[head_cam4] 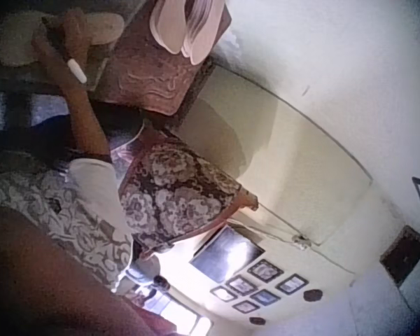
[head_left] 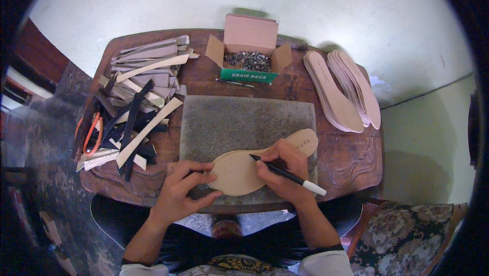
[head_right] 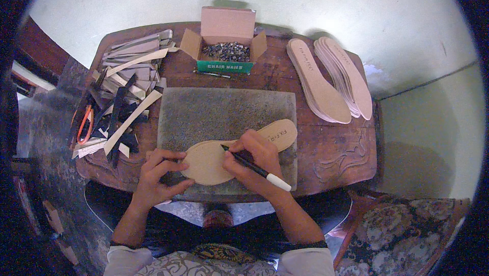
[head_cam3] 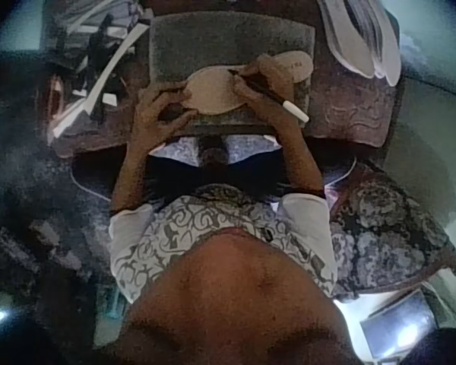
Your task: The person marks a shoe insole with a black marker while sitting on the floor. They hold the insole with one hand and draw a line along its edge with the other, then flip it over to mark the other side.
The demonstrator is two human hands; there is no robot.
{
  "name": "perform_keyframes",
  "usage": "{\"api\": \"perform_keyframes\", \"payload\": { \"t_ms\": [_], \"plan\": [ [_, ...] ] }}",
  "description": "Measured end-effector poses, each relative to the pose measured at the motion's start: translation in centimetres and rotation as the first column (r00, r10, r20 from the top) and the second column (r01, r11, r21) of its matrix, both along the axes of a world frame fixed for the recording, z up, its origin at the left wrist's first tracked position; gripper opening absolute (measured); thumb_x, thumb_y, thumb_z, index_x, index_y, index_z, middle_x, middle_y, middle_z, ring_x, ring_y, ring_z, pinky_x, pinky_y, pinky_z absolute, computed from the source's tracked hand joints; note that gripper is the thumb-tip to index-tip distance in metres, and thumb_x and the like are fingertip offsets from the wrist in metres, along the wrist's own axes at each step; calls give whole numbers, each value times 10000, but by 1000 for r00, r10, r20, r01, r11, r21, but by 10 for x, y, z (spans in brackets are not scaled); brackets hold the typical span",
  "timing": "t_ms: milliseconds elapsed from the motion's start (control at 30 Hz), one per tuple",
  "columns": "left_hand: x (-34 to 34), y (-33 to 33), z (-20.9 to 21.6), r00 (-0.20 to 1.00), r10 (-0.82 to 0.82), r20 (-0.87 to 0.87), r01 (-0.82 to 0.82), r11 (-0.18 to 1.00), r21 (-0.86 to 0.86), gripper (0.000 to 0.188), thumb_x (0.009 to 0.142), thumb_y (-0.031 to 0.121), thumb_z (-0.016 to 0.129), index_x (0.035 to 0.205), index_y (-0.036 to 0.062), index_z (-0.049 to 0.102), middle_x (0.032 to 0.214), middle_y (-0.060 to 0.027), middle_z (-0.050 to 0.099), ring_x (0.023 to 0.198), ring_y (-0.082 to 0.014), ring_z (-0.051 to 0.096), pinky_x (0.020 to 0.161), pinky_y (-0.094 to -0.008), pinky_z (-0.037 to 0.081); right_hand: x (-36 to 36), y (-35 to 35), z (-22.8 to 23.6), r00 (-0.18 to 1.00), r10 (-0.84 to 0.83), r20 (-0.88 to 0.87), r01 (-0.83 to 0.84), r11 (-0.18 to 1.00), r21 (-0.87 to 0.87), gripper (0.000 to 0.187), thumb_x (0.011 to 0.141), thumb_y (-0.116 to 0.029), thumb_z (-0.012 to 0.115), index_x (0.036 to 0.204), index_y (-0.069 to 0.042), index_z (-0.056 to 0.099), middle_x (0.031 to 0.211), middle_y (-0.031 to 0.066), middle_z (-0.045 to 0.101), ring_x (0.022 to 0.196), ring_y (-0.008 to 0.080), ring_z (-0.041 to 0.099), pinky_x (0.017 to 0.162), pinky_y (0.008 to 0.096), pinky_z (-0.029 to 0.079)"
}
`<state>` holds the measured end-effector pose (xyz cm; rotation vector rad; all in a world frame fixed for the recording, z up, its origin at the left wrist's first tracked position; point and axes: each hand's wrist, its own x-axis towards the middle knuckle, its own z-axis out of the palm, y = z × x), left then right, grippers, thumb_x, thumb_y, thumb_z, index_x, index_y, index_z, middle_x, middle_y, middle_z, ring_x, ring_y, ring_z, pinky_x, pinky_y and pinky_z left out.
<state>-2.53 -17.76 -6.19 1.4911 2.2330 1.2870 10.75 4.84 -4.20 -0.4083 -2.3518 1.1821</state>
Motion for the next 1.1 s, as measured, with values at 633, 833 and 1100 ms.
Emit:
{"api": "perform_keyframes", "payload": {
  "t_ms": [633,833,1100],
  "plan": [
    [-1,1,2,1000,-2,-15,2,1000,2,412,614,224,924,965,114,740,1140,-79,708,1004,-237,656,866,-369,438,-1,0,2,1000,4,5,-4,1000,-7,176,702,-15,761,742,-18,590,744,91,634,668,191,639,602,302,499],
    [-1,1,-1,1000,-6,-4,6,1000,17,419,611,227,924,970,117,737,1137,-74,709,1001,-232,655,856,-368,433,-1,0,0,1000,6,-15,-6,1000,1,183,699,-16,763,742,-20,585,746,87,631,667,190,636,598,297,493],
    [0,1,-1,1000,-1,12,0,1000,28,424,611,223,925,974,113,734,1135,-77,706,1004,-232,654,852,-364,433,0,2,-2,1000,19,-19,-19,1000,18,186,707,-11,762,750,-26,582,746,80,626,663,170,624,596,285,490]
  ]
}}
